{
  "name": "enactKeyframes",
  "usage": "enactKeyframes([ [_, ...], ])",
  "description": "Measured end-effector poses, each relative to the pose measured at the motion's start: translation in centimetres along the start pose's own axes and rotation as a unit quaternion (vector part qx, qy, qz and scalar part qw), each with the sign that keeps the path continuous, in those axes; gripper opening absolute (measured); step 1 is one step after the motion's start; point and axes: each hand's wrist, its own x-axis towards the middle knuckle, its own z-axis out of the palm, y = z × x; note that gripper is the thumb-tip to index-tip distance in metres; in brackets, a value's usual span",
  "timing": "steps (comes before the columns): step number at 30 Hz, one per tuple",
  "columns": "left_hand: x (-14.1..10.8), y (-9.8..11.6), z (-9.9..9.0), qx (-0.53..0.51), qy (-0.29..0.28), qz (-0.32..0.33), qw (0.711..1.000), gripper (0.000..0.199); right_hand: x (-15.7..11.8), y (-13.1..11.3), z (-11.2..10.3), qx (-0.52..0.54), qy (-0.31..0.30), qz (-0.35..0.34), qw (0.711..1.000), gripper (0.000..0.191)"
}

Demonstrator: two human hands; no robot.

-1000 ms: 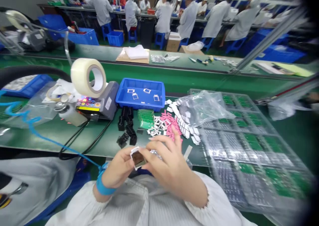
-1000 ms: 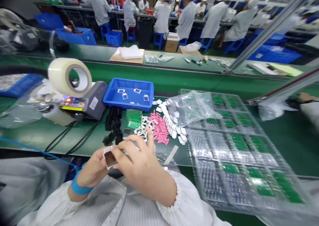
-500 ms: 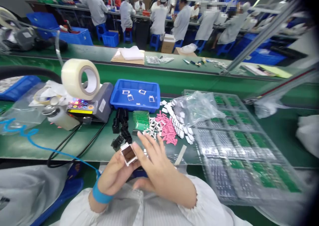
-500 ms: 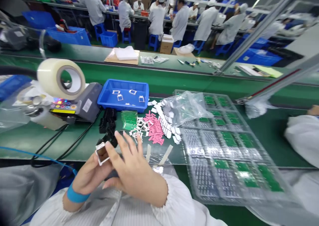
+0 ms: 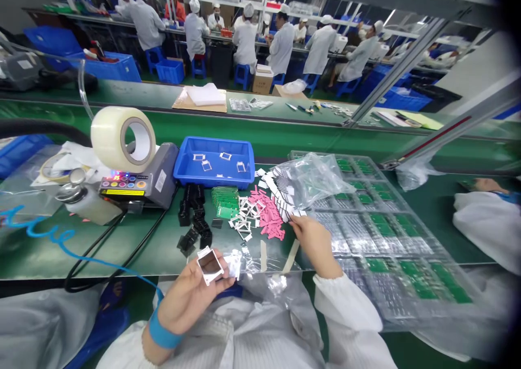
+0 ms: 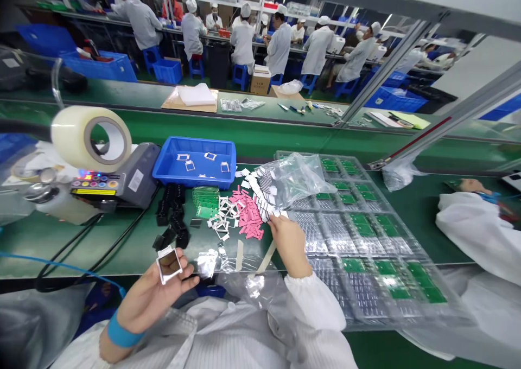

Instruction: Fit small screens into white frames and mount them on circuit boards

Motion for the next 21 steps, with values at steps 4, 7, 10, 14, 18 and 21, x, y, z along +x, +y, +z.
enactKeyframes([
  [4, -0.1, 0.3, -0.1, 0.005, -0.01, 0.009, 1.0, 0.032, 0.3, 0.8, -0.5, 0.038, 0.029, 0.005, 0.999, 0.024],
  [7, -0.2, 0.4, 0.0, 0.004, -0.016, 0.011, 1.0, 0.031, 0.7, 1.4, -0.8, 0.08, 0.049, 0.004, 0.996, 0.024],
  [10, -0.2, 0.4, 0.1, 0.0, -0.029, 0.002, 1.0, 0.03, 0.8, 1.4, -1.7, 0.115, 0.089, 0.013, 0.989, 0.03],
  [14, -0.2, 0.5, 0.5, 0.002, -0.053, -0.012, 0.999, 0.032, -0.4, -1.4, -4.3, 0.244, 0.165, 0.031, 0.955, 0.031],
  [18, -0.3, 0.9, 1.3, 0.015, -0.091, -0.04, 0.995, 0.039, -2.0, -7.3, -7.4, 0.508, 0.014, -0.087, 0.857, 0.019],
  [21, -0.7, 1.2, 1.7, 0.013, -0.102, -0.039, 0.994, 0.033, -2.3, -10.9, -8.9, 0.514, -0.097, -0.235, 0.82, 0.01],
])
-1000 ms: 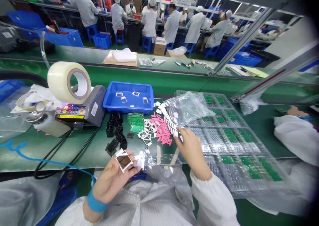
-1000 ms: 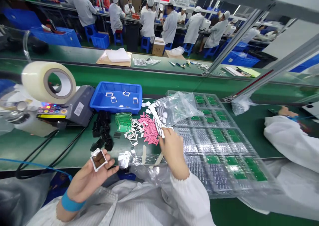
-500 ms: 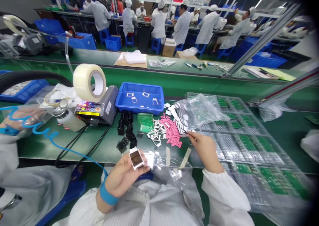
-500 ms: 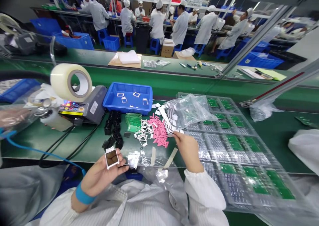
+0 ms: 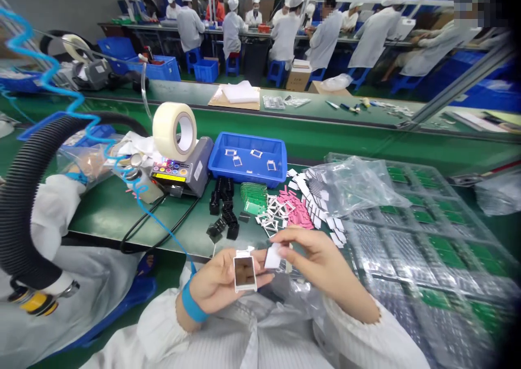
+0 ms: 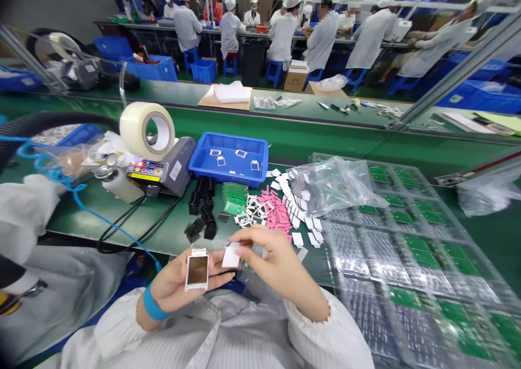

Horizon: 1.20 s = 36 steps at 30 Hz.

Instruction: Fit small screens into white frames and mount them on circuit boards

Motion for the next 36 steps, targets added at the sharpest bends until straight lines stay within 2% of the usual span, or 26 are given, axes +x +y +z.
enactKeyframes([
  [2, -0.5, 0.2, 0.3, 0.018, 0.006, 0.005, 1.0, 0.034, 0.9, -0.7, 1.0, -0.013, -0.042, -0.049, 0.998, 0.013],
  [5, -1.1, 0.6, 0.7, 0.065, 0.033, 0.02, 0.997, 0.04, 1.7, -0.8, 2.1, -0.017, -0.033, -0.078, 0.996, 0.015],
  [9, -1.2, 0.8, 1.2, 0.114, 0.07, 0.071, 0.988, 0.039, 1.5, -0.5, 4.0, -0.048, 0.052, -0.075, 0.995, 0.02],
  [12, -1.0, 0.7, 1.4, 0.123, 0.088, 0.096, 0.984, 0.036, 0.8, -0.3, 5.4, -0.108, 0.119, -0.113, 0.981, 0.022],
  [16, -1.0, 0.6, 1.7, 0.127, 0.108, 0.107, 0.98, 0.034, 0.8, -0.3, 6.3, -0.142, 0.159, -0.149, 0.966, 0.014],
  [20, -0.9, 0.7, 1.4, 0.127, 0.146, 0.116, 0.974, 0.038, 1.5, -1.0, 6.1, -0.098, 0.133, -0.116, 0.979, 0.012],
  [24, -1.2, 1.5, 0.2, 0.088, 0.165, 0.142, 0.972, 0.034, 0.7, -0.7, 5.2, -0.06, 0.166, -0.084, 0.981, 0.012],
  [26, -1.5, 2.0, -0.5, 0.074, 0.166, 0.146, 0.972, 0.031, -0.3, 0.8, 5.2, -0.034, 0.149, -0.028, 0.988, 0.013],
  [29, -1.9, 2.5, -1.2, 0.057, 0.146, 0.123, 0.98, 0.031, -1.7, 4.3, 6.2, -0.083, 0.06, 0.067, 0.992, 0.017],
  [31, -1.9, 2.5, -1.2, 0.045, 0.119, 0.091, 0.988, 0.032, -2.3, 6.0, 6.8, -0.131, 0.033, 0.095, 0.986, 0.016],
  [32, -1.8, 2.5, -1.0, 0.039, 0.105, 0.077, 0.991, 0.032, -2.3, 6.4, 6.8, -0.12, 0.032, 0.097, 0.988, 0.015],
  [34, -1.5, 2.3, -0.5, 0.026, 0.081, 0.056, 0.995, 0.032, -2.0, 6.1, 6.4, -0.01, 0.025, 0.095, 0.995, 0.021],
  [36, -1.2, 2.2, -0.1, 0.016, 0.064, 0.039, 0.997, 0.033, -1.3, 5.0, 5.5, 0.151, -0.001, 0.085, 0.985, 0.03],
])
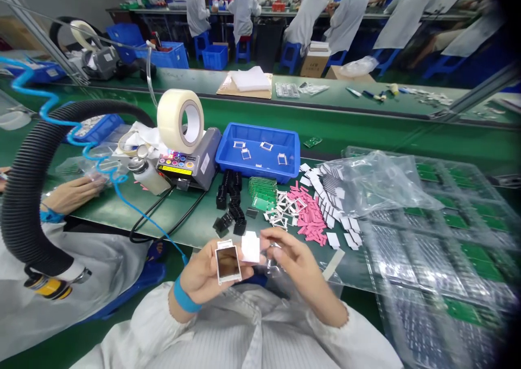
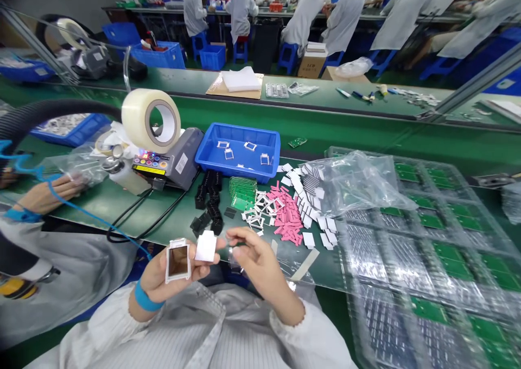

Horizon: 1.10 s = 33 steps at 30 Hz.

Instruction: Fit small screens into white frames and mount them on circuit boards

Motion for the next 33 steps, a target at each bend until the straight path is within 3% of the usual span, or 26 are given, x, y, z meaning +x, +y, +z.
enactKeyframes([
  [2, 0.2, -0.2, 0.3, -0.006, -0.007, -0.012, 1.0, 0.034, 0.7, -1.5, -0.2, 0.121, -0.062, -0.006, 0.991, 0.033],
  [6, 0.4, -0.6, 0.4, -0.019, -0.015, -0.021, 0.999, 0.036, 1.8, -3.0, 0.8, 0.267, -0.171, 0.015, 0.948, 0.036],
  [8, 0.2, -0.7, 0.5, -0.023, -0.017, -0.023, 0.999, 0.037, 2.1, -3.2, 1.4, 0.317, -0.168, 0.03, 0.933, 0.035],
  [10, 0.0, -0.8, 0.8, -0.027, -0.008, -0.012, 1.0, 0.039, 2.1, -3.6, 1.4, 0.323, -0.124, 0.04, 0.937, 0.036],
  [12, -0.1, -0.9, 1.0, -0.023, 0.015, 0.018, 0.999, 0.04, 2.1, -4.2, 0.9, 0.268, -0.052, 0.044, 0.961, 0.037],
  [15, 0.1, -1.2, 1.1, 0.014, 0.067, 0.073, 0.995, 0.037, 1.9, -5.5, -0.1, 0.029, 0.061, -0.024, 0.997, 0.025],
  [16, 0.3, -1.3, 1.1, 0.029, 0.085, 0.088, 0.992, 0.036, 1.8, -5.9, -0.3, -0.072, 0.083, -0.074, 0.991, 0.023],
  [19, 0.7, -1.7, 0.8, 0.053, 0.132, 0.125, 0.982, 0.037, 1.4, -6.8, -0.2, -0.288, 0.08, -0.228, 0.927, 0.028],
  [21, 1.0, -1.7, 0.7, 0.051, 0.15, 0.134, 0.978, 0.036, 1.2, -7.1, 0.3, -0.337, 0.066, -0.278, 0.897, 0.027],
  [26, 1.0, -1.7, 1.3, 0.04, 0.163, 0.111, 0.98, 0.034, 1.1, -7.2, 1.6, -0.381, 0.092, -0.307, 0.867, 0.013],
  [30, 1.0, -2.3, 1.1, 0.034, 0.176, 0.094, 0.979, 0.03, 1.2, -6.9, 3.1, -0.388, 0.136, -0.288, 0.865, 0.01],
  [33, 1.4, -3.1, 0.2, -0.034, 0.2, 0.076, 0.976, 0.024, 1.5, -5.6, 4.0, -0.406, 0.119, -0.241, 0.874, 0.018],
])
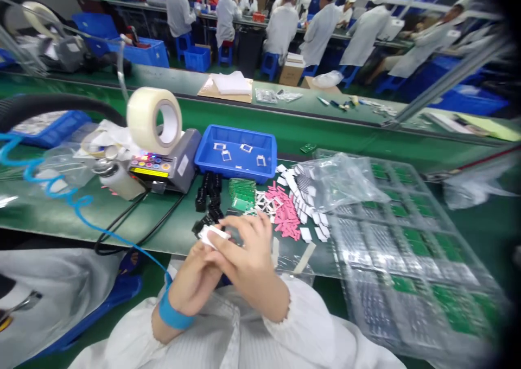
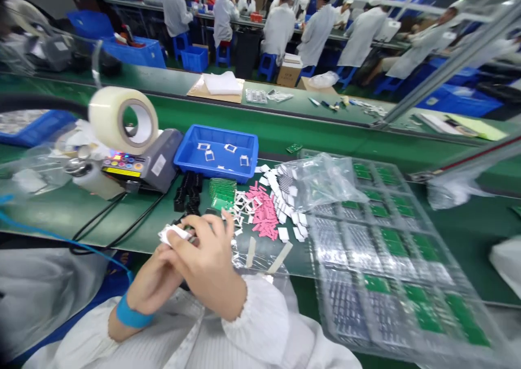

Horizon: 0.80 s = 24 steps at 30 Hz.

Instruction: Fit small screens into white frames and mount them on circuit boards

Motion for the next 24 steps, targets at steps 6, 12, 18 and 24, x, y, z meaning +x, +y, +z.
enactKeyframes([
  [6, 1.0, -1.2, -0.9, -0.105, 0.0, -0.146, 0.984, 0.021, -3.1, 6.1, -0.8, -0.012, -0.059, 0.11, 0.992, 0.029],
  [12, 0.8, -1.2, -0.6, -0.075, -0.048, -0.13, 0.988, 0.03, -7.7, 13.9, -3.2, -0.215, -0.114, 0.199, 0.949, 0.016],
  [18, 0.4, -1.0, -0.3, -0.01, -0.083, -0.089, 0.993, 0.034, -8.6, 14.5, -2.5, -0.225, -0.121, 0.17, 0.952, 0.018],
  [24, -0.4, -0.2, -0.2, 0.065, -0.074, -0.029, 0.995, 0.039, -7.9, 14.3, -1.7, -0.249, -0.107, 0.186, 0.944, 0.014],
])
